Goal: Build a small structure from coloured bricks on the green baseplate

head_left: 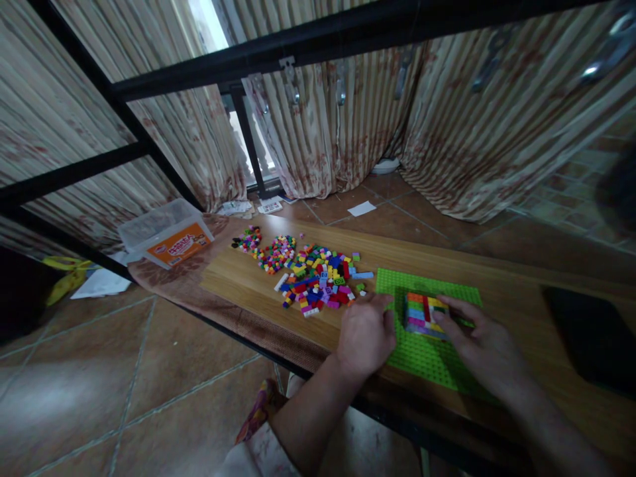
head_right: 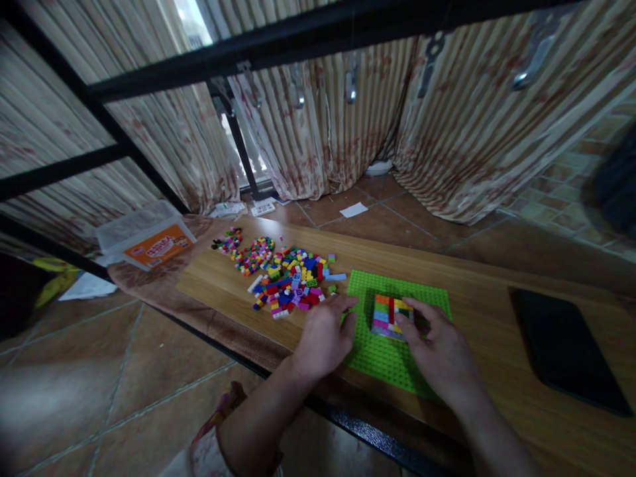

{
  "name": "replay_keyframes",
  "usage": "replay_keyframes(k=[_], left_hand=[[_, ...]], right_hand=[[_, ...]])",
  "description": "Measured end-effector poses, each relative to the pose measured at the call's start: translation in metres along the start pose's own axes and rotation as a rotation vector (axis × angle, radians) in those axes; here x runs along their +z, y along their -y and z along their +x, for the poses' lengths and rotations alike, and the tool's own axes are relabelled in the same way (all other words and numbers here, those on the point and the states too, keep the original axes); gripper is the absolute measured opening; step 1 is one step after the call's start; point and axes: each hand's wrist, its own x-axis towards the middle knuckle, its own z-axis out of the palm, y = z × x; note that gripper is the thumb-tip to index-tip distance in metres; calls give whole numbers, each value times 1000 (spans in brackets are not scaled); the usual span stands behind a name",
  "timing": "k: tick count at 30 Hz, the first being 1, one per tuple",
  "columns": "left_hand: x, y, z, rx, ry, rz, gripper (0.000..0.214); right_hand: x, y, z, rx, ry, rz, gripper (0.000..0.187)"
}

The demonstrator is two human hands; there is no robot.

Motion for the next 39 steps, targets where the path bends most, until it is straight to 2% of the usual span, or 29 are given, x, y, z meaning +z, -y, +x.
replay_keyframes(k=[4, 6, 9, 14, 22, 25, 32, 35, 39], left_hand=[[-26, 27, 13, -88, -89, 130, 29], [-38, 41, 17, -147, -90, 216, 28], [-47, 53, 18, -113, -59, 313, 29], [-45, 56, 16, -47, -39, 396, 30], [-45, 52, 21, -93, -108, 428, 34], [-42, 49, 22, -68, -81, 447, 36], [-33, 50, 26, -49, -32, 508, 20], [-34, 52, 29, -17, -75, 457, 17], [-30, 45, 32, 46, -144, 180, 16]], right_hand=[[-1, 1, -1, -6, -13, 11, 52], [0, 1, -1, -13, -21, 13, 50], [1, 1, 0, -21, -41, 11, 47], [2, 1, -1, -38, -50, -10, 47], [0, -2, 0, -9, -2, 5, 49], [0, -2, 1, -22, -11, 6, 47], [-1, 3, 1, -20, -30, 48, 44], [-4, 7, 1, -10, -60, 91, 43], [-11, 8, 2, 30, -215, 146, 39]])
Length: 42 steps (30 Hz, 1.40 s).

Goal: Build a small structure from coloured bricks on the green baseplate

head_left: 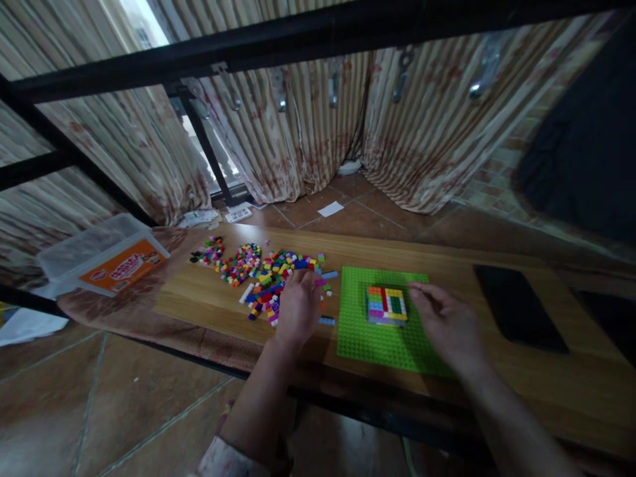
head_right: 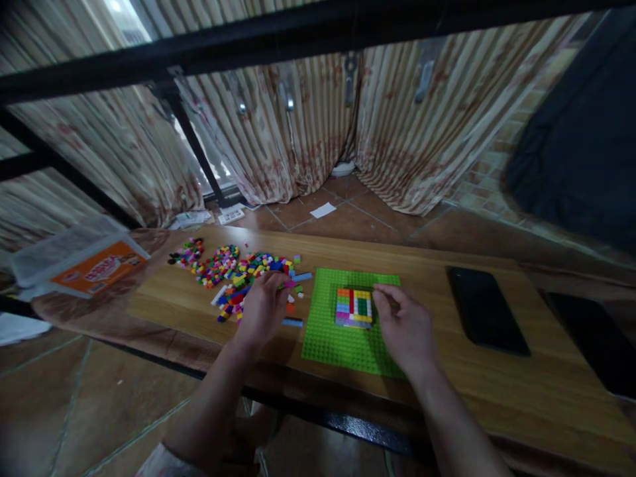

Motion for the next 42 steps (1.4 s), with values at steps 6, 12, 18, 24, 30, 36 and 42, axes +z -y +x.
replay_keyframes(k=[6, 12, 18, 24, 30, 36, 42], left_hand=[[18, -35, -12, 107, 109, -352, 15], [28, -57, -22, 154, 162, -389, 15], [31, -59, -22, 193, 135, -422, 16], [34, -64, -25, 240, 150, -471, 17], [32, -65, -27, 255, 135, -469, 16], [32, -58, -23, 93, 67, -391, 20], [38, -53, -24, -31, 75, -419, 17]], right_hand=[[-5, 5, 2, 78, -115, 163, 32], [-5, 9, 0, 50, -19, 259, 27], [-3, 8, -8, -88, 199, 300, 19], [-5, 19, -15, -210, 343, 208, 14], [-5, 19, -14, -240, 366, 150, 12], [-19, 8, -11, -154, 310, 146, 12], [-36, -5, -10, -8, 428, 46, 15]])
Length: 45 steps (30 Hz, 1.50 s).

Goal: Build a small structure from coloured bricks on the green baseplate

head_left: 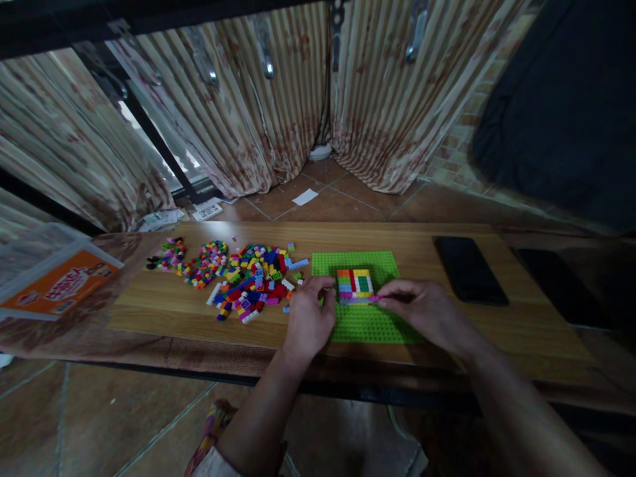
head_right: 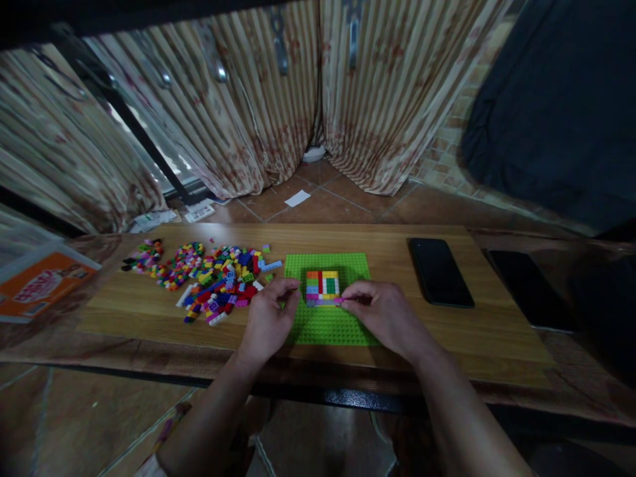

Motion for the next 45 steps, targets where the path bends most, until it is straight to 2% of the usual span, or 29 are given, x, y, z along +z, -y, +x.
replay_keyframes(k=[6, 11, 17, 29, 41, 45], left_hand=[[6, 1, -2, -37, 17, -45, 16], [9, 3, -3, -26, 40, -57, 17], [8, -4, -2, -61, 63, -12, 19], [25, -19, -1, -165, 52, 190, 55], [31, -21, 0, -217, 25, 201, 52], [25, -18, 0, -169, 28, 105, 47]], right_hand=[[4, 0, 1, -33, 33, -4, 15], [12, 2, 4, -56, 5, -11, 15], [15, 2, 6, -39, -28, 2, 14], [16, -1, 9, -26, -44, 61, 15], [19, -2, 11, -23, -54, 91, 17], [14, -6, 12, -6, -43, 103, 22]])
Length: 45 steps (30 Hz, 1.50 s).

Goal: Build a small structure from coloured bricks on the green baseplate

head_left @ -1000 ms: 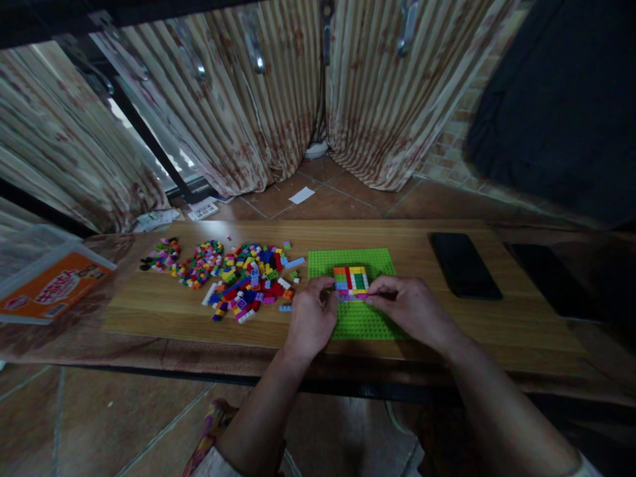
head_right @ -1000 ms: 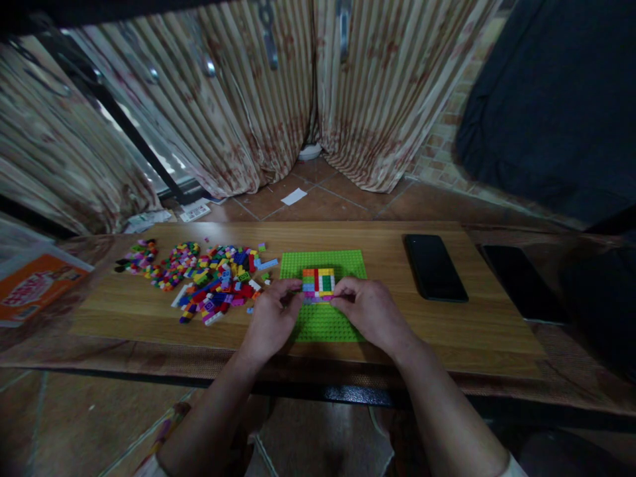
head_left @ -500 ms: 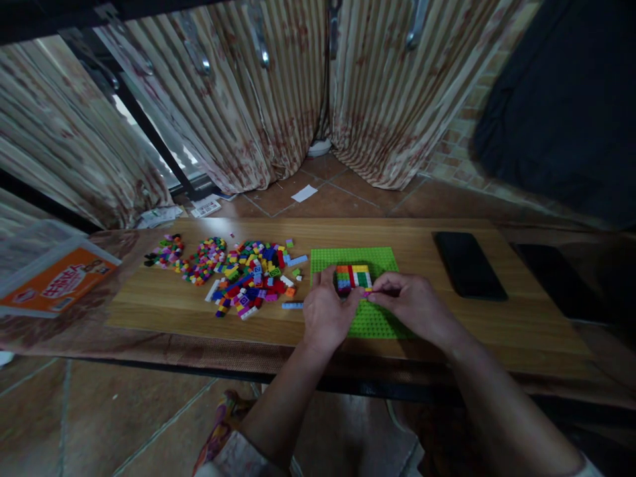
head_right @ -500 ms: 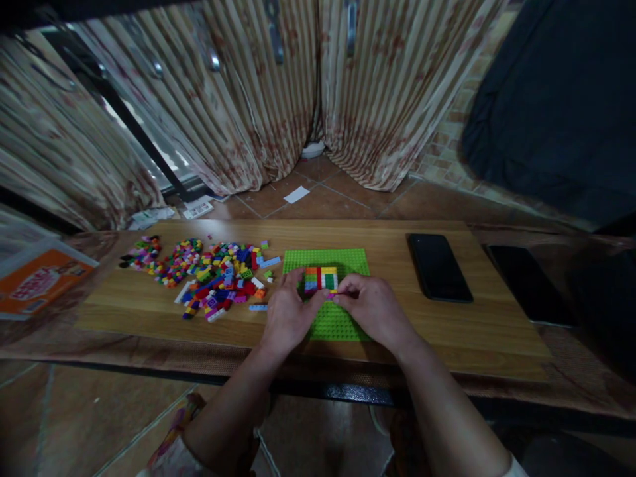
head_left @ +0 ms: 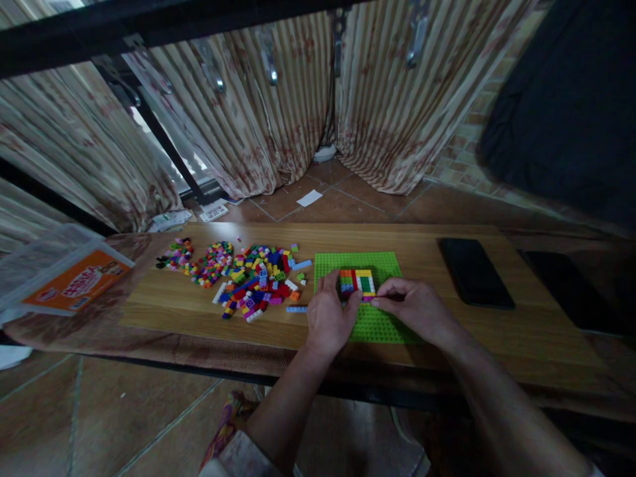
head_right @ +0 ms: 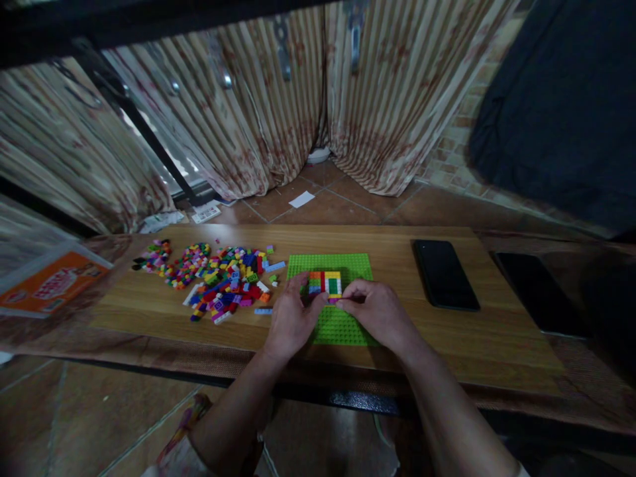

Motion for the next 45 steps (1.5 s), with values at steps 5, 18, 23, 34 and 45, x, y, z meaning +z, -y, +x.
replay_keyframes(k=[5, 18, 23, 34, 45], left_hand=[[-27, 20, 14, 35, -107, -262, 27], [-113, 62, 11, 140, 326, -45, 12], [-98, 58, 7, 237, 368, 235, 20], [-71, 28, 1, 371, 243, 293, 12], [-48, 16, -2, 333, 177, 297, 15]], right_hand=[[-10, 6, 1, 27, -213, 123, 26], [1, 12, 2, -12, -360, 11, 21], [1, 12, 2, -24, -349, -4, 21], [1, 4, 6, -54, -379, 12, 22], [1, 8, 2, -38, -348, -59, 22]])
